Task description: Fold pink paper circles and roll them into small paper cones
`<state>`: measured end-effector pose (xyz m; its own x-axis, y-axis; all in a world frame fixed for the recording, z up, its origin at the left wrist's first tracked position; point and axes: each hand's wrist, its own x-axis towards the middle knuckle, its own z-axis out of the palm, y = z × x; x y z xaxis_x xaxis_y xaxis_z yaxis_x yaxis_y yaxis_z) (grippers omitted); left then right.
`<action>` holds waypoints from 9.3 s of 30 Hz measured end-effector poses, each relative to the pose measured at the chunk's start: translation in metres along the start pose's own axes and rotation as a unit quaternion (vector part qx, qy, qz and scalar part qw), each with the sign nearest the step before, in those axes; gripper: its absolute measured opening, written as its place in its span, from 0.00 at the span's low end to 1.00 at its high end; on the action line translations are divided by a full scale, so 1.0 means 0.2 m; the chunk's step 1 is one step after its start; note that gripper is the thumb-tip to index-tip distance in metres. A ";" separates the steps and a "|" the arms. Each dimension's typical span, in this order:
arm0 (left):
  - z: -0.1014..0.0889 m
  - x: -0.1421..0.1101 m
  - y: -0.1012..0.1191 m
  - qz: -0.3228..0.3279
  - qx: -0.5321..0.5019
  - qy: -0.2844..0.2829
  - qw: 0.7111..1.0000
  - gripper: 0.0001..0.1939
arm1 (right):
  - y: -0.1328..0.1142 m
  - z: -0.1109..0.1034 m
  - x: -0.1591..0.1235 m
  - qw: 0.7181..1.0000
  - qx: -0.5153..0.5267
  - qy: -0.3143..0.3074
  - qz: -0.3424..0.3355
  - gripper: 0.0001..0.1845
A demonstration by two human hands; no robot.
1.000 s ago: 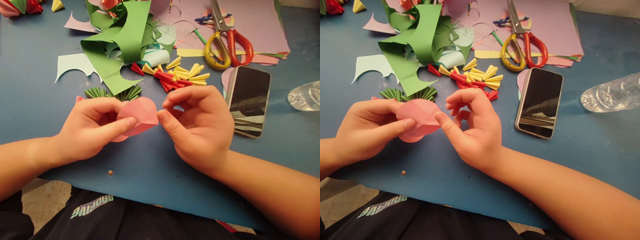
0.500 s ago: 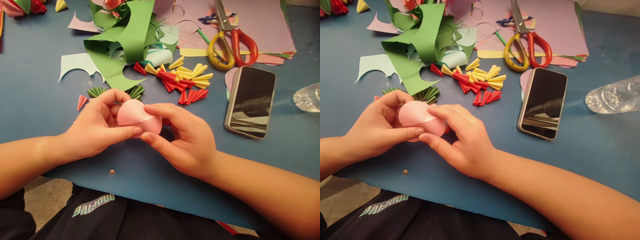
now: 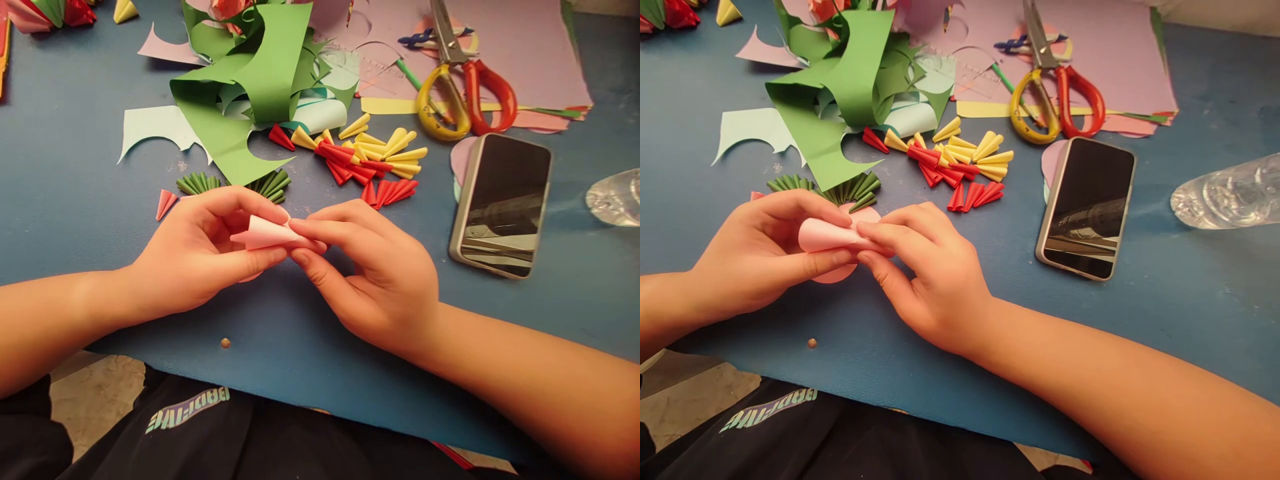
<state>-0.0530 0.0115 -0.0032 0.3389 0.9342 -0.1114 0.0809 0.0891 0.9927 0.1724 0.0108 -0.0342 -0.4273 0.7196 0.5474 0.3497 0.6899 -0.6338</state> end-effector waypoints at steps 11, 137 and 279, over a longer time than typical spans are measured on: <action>-0.01 0.01 0.02 0.082 0.101 0.007 0.991 0.09 | -0.01 -0.01 0.01 0.998 -0.013 0.003 -0.063 0.12; 0.01 -0.02 0.06 0.085 0.242 0.014 0.966 0.03 | -0.06 -0.01 0.01 0.926 0.234 0.032 0.293 0.16; -0.01 0.00 0.07 -0.002 0.159 -0.062 0.985 0.08 | -0.03 -0.04 0.05 0.949 0.155 -0.103 0.254 0.17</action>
<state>-0.0542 0.0129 0.0115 0.4488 0.8827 -0.1390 0.3652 -0.0392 0.9301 0.1726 0.0153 -0.0206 -0.4353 0.8998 0.0303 0.3059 0.1794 -0.9350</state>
